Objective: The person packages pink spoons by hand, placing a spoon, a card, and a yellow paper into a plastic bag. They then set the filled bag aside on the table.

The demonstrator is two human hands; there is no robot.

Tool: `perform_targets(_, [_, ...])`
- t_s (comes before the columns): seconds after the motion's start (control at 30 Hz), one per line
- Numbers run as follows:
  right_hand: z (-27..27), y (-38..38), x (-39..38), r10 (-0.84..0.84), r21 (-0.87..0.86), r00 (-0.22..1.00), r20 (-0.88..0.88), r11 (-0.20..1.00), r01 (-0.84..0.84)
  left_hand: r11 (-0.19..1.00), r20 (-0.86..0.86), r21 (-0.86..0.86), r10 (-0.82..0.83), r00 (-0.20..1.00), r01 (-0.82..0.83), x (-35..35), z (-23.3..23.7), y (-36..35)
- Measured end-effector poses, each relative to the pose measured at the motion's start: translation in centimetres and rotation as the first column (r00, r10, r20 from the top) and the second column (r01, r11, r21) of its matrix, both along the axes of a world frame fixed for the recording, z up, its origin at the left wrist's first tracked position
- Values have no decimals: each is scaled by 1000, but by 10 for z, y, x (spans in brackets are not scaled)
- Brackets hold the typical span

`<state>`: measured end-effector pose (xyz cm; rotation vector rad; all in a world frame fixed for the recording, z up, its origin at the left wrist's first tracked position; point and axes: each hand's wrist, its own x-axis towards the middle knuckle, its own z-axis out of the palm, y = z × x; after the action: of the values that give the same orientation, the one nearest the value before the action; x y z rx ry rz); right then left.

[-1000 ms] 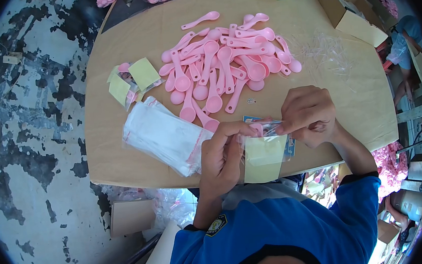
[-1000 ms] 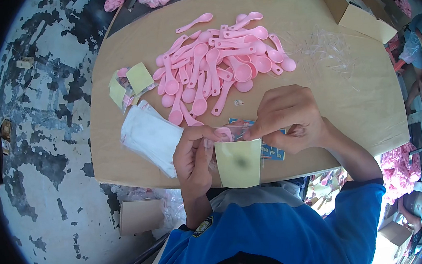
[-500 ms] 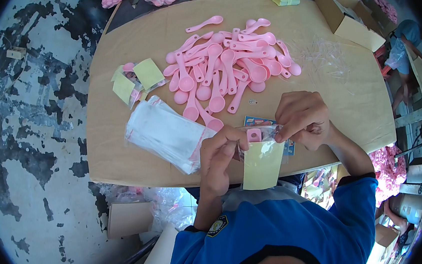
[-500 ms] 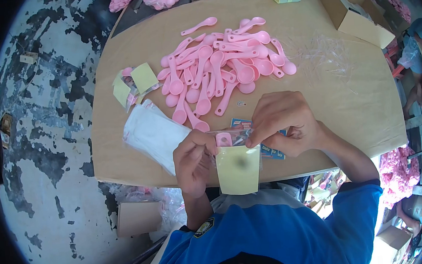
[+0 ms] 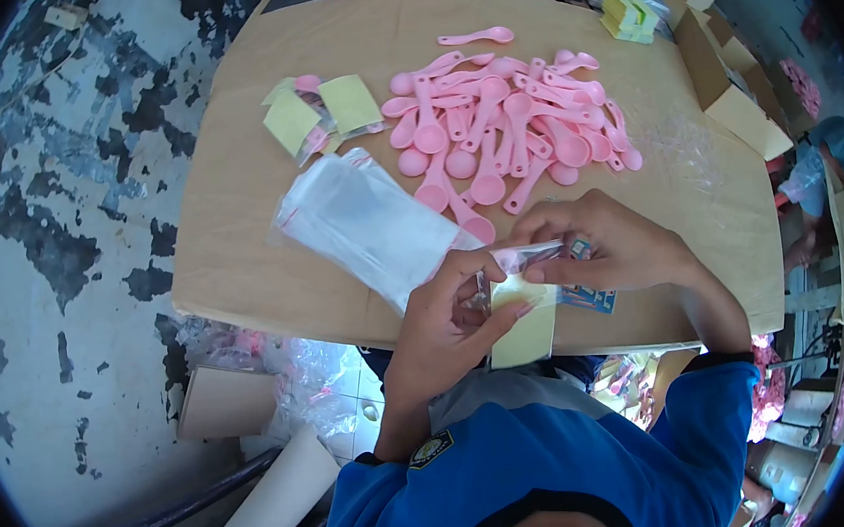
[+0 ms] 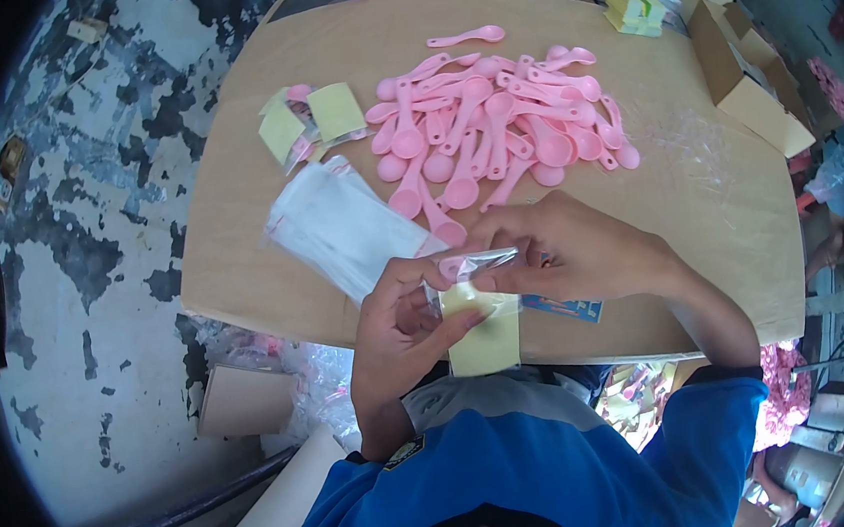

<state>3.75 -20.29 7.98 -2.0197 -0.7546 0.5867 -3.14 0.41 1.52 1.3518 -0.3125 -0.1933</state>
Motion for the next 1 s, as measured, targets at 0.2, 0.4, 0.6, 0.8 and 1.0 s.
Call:
perform_targets(0.2, [21, 43, 29, 52, 147, 996, -72, 988, -41, 885, 87, -236, 430, 898, -401, -4, -16, 36])
perform_targets(0.4, [-2, 65, 61, -120, 229, 984, 134, 970, 88, 634, 563, 235, 529, 635, -737, 0, -30, 72])
perform_targets(0.6, [-51, 75, 51, 18, -114, 926, 377, 993, 27, 557, 603, 509, 315, 733, -657, 3, -41, 69])
perform_targets(0.8, [-36, 75, 52, -21, -113, 996, 89, 993, 31, 544, 654, 516, 250, 715, -662, 0, -26, 59])
perform_targets(1.0, [-54, 59, 63, 67, -127, 885, 462, 992, -9, 555, 634, 564, 183, 751, -612, -5, -28, 52])
